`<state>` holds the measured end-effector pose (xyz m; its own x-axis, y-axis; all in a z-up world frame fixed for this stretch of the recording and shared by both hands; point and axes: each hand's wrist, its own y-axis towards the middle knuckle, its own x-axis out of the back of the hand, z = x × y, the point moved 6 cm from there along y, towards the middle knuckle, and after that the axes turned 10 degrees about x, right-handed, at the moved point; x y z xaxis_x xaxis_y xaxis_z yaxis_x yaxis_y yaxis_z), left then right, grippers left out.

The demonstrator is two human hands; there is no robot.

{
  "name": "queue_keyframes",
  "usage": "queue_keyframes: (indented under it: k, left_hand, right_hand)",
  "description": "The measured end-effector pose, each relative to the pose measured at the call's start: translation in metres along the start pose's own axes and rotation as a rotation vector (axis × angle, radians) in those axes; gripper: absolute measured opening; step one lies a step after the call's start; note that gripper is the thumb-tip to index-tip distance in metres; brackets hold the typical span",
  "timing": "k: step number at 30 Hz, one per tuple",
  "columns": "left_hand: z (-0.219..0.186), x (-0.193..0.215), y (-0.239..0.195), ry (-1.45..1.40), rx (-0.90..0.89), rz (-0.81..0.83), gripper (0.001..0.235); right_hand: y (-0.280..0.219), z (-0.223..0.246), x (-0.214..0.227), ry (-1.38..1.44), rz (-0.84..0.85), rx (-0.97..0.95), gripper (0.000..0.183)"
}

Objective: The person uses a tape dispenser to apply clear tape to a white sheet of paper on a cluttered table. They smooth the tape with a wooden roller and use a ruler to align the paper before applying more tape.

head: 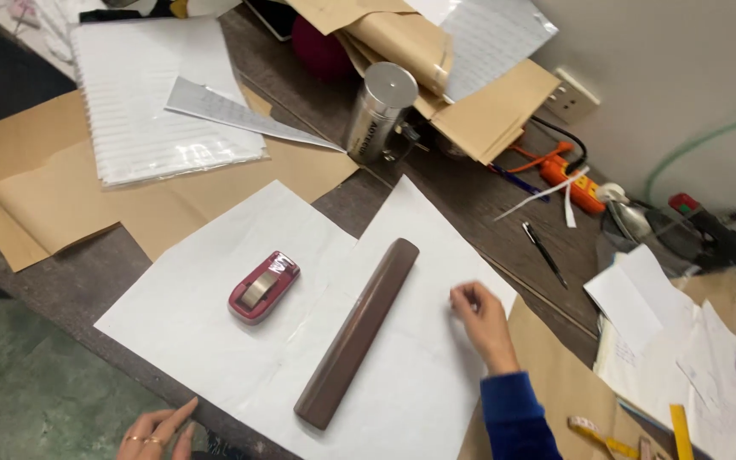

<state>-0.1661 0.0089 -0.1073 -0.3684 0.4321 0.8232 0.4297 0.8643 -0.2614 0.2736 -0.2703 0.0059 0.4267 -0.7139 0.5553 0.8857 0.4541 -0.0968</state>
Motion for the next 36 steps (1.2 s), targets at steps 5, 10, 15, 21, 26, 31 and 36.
queue_keyframes:
  k: [5,10,15,21,26,31,36]
  left_hand:
    - [0.012,-0.038,0.006,0.08,-0.017,0.106,0.036]
    - [-0.099,-0.005,-0.019,-0.206,-0.468,-0.039,0.038]
    - [-0.201,-0.005,-0.035,-0.061,-0.663,0.216,0.062]
    - [-0.251,-0.028,-0.038,0.242,-0.681,0.186,0.081]
    - [-0.261,-0.044,-0.029,0.367,-0.597,0.219,0.096]
    - [-0.252,-0.078,-0.013,0.423,-0.535,0.229,0.1]
    - [-0.223,-0.119,0.012,0.474,-0.376,0.279,0.104]
  right_hand:
    - [-0.059,-0.064,0.004,0.012,-0.129,0.028,0.011]
    - [-0.092,-0.035,-0.002,-0.064,-0.157,0.079,0.008]
    - [-0.104,-0.025,-0.02,-0.144,-0.236,0.162,0.014]
    - [-0.111,-0.018,-0.033,-0.35,-0.394,0.434,0.018]
    - [-0.113,-0.008,-0.036,-0.407,-0.416,0.458,0.018]
    - [-0.114,-0.001,-0.032,-0.41,-0.432,0.465,0.018]
    - [-0.114,0.003,-0.03,-0.358,-0.408,0.447,0.02]
